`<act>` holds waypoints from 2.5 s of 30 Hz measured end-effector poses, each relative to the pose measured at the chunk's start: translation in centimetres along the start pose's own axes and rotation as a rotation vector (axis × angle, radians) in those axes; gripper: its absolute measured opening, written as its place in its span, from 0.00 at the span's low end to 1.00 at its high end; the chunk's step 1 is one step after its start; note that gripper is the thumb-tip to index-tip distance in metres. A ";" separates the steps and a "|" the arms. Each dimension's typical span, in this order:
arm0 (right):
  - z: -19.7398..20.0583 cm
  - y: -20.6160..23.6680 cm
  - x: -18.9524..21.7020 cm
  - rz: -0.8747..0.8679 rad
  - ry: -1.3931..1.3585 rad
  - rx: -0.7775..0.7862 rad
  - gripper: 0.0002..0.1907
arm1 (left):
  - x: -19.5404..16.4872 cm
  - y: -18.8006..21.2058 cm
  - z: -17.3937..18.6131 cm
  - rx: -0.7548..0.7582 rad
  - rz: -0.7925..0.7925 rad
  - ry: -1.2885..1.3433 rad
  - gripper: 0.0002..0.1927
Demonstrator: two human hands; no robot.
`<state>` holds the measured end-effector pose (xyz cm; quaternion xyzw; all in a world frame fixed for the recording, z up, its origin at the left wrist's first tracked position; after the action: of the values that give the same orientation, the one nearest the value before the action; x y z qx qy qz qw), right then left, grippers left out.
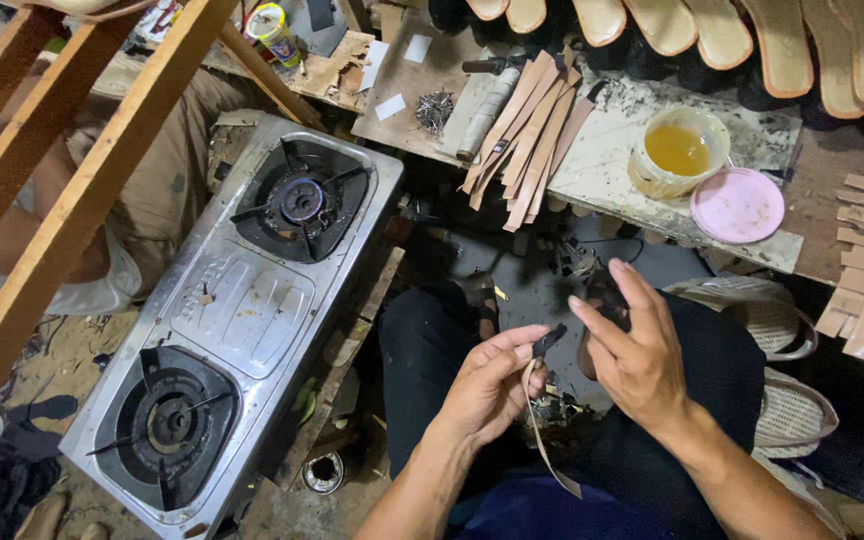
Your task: The person sits on the floor and weaves narrow leather strips into a flat woven panel, dipping strip ends into a cup of liquid and folding and interlacing the strips by hand. They place finished woven sections on the workbench and pick up new strips to continue weaving.
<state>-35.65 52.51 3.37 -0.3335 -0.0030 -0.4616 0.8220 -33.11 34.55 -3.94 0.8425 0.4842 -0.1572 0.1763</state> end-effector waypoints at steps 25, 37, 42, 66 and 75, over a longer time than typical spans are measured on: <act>0.5 -4.5 -6.6 0.038 -0.038 0.161 0.23 | 2.5 0.6 2.3 -0.026 0.124 -0.660 0.10; 0.2 -7.0 -20.0 -0.121 0.245 0.156 0.17 | 0.9 0.7 2.5 -0.199 -0.068 -0.500 0.06; 1.8 -5.9 -14.3 -0.145 0.018 0.083 0.13 | 0.3 0.2 2.8 -0.259 -0.122 -0.382 0.07; -1.3 2.3 0.5 0.061 0.003 0.213 0.23 | 0.9 -2.9 2.5 -0.320 -0.123 -0.411 0.08; -1.3 3.4 -0.1 0.021 0.029 0.227 0.26 | 0.4 -3.1 2.2 -0.314 -0.088 -0.291 0.12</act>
<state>-33.54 53.08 0.49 -0.2315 -0.0399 -0.4545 0.8592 -35.84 35.34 -6.50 0.7512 0.5083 -0.2072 0.3666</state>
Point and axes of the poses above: each hand's wrist, its own y-axis away from the middle knuckle, its own z-axis out of the back of the hand, x = y × z, the point moved 3 cm from there along -y, towards the middle knuckle, and after that the axes turned 4 degrees about x, right-handed, at the moved point
